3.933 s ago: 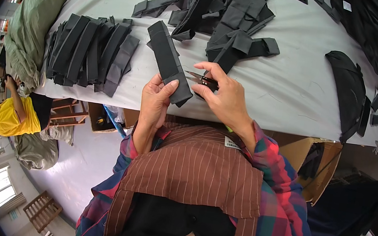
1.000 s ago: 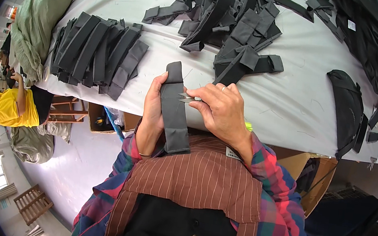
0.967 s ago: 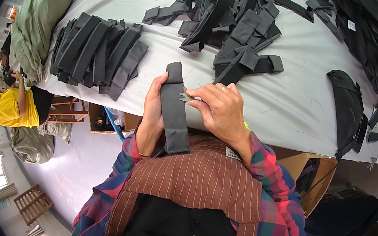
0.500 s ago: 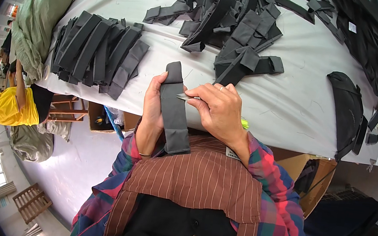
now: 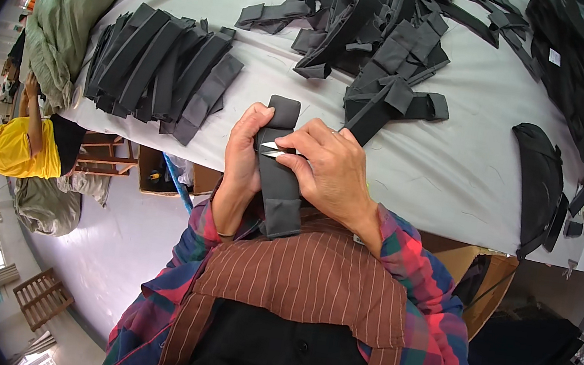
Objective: Trimming excess threads or material from small black fabric pieces using small nippers.
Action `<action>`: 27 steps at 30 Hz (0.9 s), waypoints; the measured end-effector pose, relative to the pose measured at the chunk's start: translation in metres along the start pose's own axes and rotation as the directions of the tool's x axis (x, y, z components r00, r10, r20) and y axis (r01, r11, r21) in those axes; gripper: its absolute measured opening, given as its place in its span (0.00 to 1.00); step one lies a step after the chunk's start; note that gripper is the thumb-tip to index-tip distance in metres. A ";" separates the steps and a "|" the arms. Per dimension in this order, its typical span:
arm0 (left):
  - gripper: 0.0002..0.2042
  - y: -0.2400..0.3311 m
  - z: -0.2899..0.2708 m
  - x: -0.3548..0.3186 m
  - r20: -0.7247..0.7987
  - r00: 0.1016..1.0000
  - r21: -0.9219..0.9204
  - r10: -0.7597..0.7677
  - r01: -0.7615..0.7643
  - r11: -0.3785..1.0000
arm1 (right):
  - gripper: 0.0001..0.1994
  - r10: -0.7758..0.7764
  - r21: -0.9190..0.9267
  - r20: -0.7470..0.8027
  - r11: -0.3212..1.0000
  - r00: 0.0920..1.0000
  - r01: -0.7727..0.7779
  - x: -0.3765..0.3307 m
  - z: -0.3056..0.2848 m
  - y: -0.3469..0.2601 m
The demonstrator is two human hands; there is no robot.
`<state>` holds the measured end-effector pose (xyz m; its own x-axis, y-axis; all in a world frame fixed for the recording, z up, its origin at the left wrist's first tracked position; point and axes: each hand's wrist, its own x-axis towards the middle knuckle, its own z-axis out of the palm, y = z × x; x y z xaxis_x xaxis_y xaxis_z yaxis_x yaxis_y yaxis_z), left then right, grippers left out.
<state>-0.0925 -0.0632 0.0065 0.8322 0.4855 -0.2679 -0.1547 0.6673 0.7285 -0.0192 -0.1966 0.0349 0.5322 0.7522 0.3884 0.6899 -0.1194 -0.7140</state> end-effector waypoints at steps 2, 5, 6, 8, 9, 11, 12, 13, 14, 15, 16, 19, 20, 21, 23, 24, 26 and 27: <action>0.09 0.002 0.006 -0.001 -0.034 0.999 0.000 0.029 -0.029 1.000 | 0.09 -0.024 -0.020 -0.003 1.000 1.000 0.024 0.001 0.001 0.001; 0.08 0.006 0.002 -0.001 0.000 1.000 0.055 0.018 -0.018 0.998 | 0.08 -0.054 -0.081 0.017 0.995 0.998 0.056 0.002 0.000 0.002; 0.08 0.007 0.003 -0.001 -0.002 1.000 0.055 0.021 -0.021 0.998 | 0.07 -0.015 -0.065 0.012 0.998 1.000 0.015 0.002 -0.002 0.002; 0.08 0.011 0.006 -0.002 -0.051 0.998 0.055 0.042 -0.040 0.998 | 0.07 0.022 -0.048 0.009 0.999 1.000 -0.021 0.003 -0.004 -0.001; 0.08 0.010 0.003 -0.001 -0.052 0.998 0.055 0.045 -0.042 0.998 | 0.07 0.037 -0.011 -0.004 0.999 0.999 -0.037 0.004 -0.004 -0.005; 0.09 0.008 -0.004 0.001 -0.049 0.996 0.102 0.068 -0.063 0.993 | 0.07 0.051 0.027 -0.015 0.998 0.999 -0.051 0.003 -0.002 -0.008; 0.09 0.008 -0.004 0.002 -0.048 0.997 0.101 0.068 -0.063 0.993 | 0.06 0.069 0.015 0.019 0.997 0.997 -0.070 0.003 -0.002 -0.008; 0.09 0.009 -0.003 0.002 -0.048 0.995 0.134 0.083 -0.076 0.988 | 0.06 0.088 0.003 0.053 0.996 0.995 -0.088 0.002 -0.001 -0.008; 0.09 0.009 -0.003 0.002 -0.048 0.994 0.167 0.099 -0.090 0.982 | 0.06 0.088 0.003 0.053 0.996 0.995 -0.088 0.002 -0.001 -0.008; 0.09 0.011 -0.003 0.002 -0.049 0.994 0.167 0.099 -0.090 0.982 | 0.06 0.075 -0.008 0.066 0.997 0.995 -0.075 0.002 -0.002 -0.009; 0.09 0.012 -0.004 0.002 -0.046 0.994 0.222 0.102 -0.090 0.971 | 0.06 0.063 -0.018 0.080 0.998 0.995 -0.062 0.003 -0.003 -0.009; 0.09 0.018 -0.001 0.001 -0.043 0.995 0.295 0.093 -0.076 0.952 | 0.06 0.021 -0.012 0.093 1.000 0.995 -0.020 0.007 -0.005 -0.013; 0.09 0.019 -0.001 0.001 -0.039 0.996 0.314 0.082 -0.066 0.947 | 0.06 0.024 -0.009 0.097 1.000 0.995 -0.023 0.006 -0.004 -0.012; 0.09 0.019 -0.002 0.002 -0.042 0.996 0.313 0.078 -0.061 0.948 | 0.06 0.016 0.232 0.112 0.972 0.994 -0.042 0.005 -0.003 -0.009; 0.09 0.019 -0.004 0.004 -0.026 0.999 0.300 0.037 -0.028 0.954 | 0.05 0.010 0.459 0.127 0.886 0.992 -0.067 0.004 -0.004 -0.006; 0.09 0.018 -0.006 0.004 -0.031 0.999 0.299 0.033 -0.022 0.954 | 0.05 0.068 0.429 0.113 0.897 0.991 -0.110 0.004 -0.007 -0.006; 0.09 0.017 -0.009 0.005 -0.040 0.998 0.308 0.053 -0.039 0.950 | 0.05 0.129 0.399 0.102 0.903 0.986 -0.160 0.004 -0.006 -0.003; 0.09 0.019 -0.008 0.004 -0.048 0.998 0.320 0.047 -0.030 0.947 | 0.05 0.133 0.276 0.073 0.950 0.988 -0.148 0.003 -0.006 -0.002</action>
<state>-0.0960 -0.0444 0.0139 0.7976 0.5429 -0.2629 -0.0007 0.4366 0.8997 -0.0158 -0.1975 0.0405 0.5818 0.7750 0.2468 0.4413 -0.0459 -0.8962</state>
